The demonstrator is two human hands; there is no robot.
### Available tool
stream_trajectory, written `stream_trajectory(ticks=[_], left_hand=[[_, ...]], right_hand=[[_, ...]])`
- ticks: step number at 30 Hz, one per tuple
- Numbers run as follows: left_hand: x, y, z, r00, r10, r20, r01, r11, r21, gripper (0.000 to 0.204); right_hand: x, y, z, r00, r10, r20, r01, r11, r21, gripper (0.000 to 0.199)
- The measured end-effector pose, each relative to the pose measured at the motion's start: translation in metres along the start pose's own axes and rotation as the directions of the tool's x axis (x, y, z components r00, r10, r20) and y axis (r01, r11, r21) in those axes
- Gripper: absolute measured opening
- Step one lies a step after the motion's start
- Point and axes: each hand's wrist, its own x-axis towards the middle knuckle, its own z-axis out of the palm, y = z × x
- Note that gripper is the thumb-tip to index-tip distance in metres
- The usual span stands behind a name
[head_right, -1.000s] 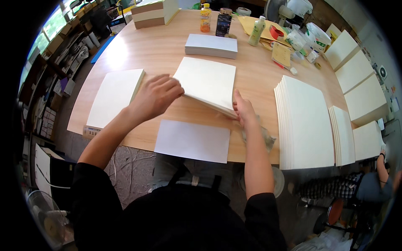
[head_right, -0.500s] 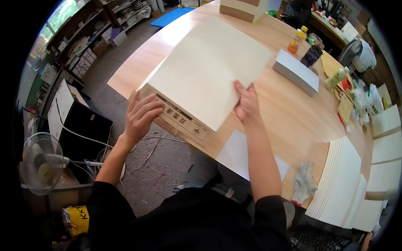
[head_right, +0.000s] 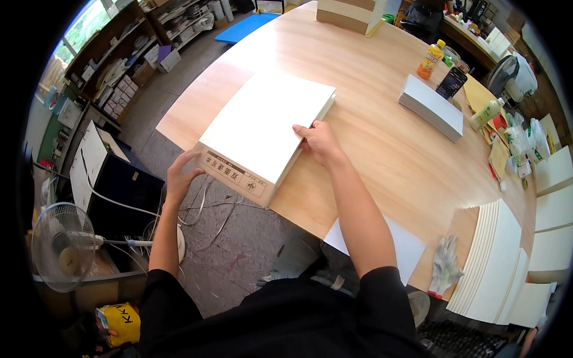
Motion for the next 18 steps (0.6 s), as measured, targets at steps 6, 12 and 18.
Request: stream_trajectory(ticks=[6, 12, 18], left_hand=[[0.006, -0.002, 0.003, 1.0, 0.029, 0.006, -0.029, 0.999, 0.038, 0.053], [0.008, -0.006, 0.002, 0.999, 0.028, 0.018, -0.029, 0.997, 0.068, 0.053], [0.034, -0.069, -0.034, 0.97, -0.043, 0.238, 0.082, 0.984, -0.156, 0.059]], right_hand=[[0.0, -0.007, -0.006, 0.997, 0.02, 0.072, -0.022, 0.999, 0.026, 0.035], [-0.099, -0.043, -0.06, 0.946, -0.305, -0.108, 0.204, 0.82, -0.535, 0.034], [-0.321, -0.032, -0.18, 0.656, -0.553, -0.514, 0.083, 0.73, -0.679, 0.026]])
